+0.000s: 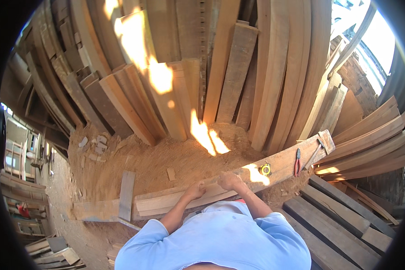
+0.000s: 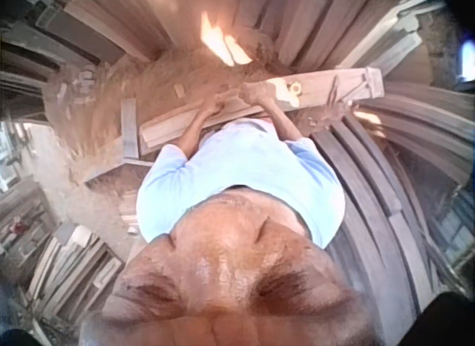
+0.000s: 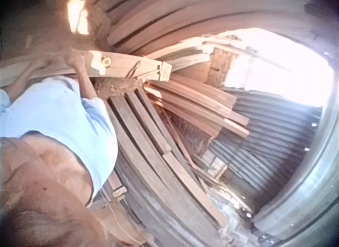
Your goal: The person uses a circular saw to cut a wooden plank on a makeshift workbench. After cutting, they inspect the piece and place it with other planks. They then pick up another plank, position it, and cut it with the saw before stacking the finished pieces.
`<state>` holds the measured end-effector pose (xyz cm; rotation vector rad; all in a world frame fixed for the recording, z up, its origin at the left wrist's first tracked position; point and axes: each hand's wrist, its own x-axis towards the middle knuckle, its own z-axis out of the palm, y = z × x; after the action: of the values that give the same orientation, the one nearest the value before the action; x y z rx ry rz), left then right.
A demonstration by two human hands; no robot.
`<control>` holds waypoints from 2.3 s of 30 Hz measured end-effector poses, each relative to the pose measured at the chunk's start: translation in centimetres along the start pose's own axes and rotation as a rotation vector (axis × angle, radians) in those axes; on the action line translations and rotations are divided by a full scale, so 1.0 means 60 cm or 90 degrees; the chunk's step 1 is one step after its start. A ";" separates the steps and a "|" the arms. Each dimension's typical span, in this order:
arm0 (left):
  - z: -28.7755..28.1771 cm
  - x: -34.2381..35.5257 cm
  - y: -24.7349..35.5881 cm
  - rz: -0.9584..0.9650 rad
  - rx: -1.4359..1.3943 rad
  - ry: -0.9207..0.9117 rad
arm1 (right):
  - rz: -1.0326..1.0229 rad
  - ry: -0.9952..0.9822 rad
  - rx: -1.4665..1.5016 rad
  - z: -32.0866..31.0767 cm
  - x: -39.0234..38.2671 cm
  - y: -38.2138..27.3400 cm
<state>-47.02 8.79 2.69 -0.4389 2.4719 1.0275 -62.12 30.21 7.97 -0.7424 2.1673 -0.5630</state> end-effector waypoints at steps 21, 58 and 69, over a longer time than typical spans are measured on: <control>-0.034 -0.390 -0.305 -0.487 0.016 0.412 | 0.174 0.041 0.044 0.228 -0.166 0.096; 0.142 -0.296 -0.206 -0.482 -0.982 0.054 | 0.133 0.022 -0.435 0.193 -0.037 0.021; 0.215 -0.238 -0.223 -0.335 -1.250 0.164 | 0.080 -0.079 -0.209 0.197 -0.099 0.018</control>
<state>-25.51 10.90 -6.35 -1.5781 0.4731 2.7528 -50.07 33.13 3.18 -0.7836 2.1950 -0.0927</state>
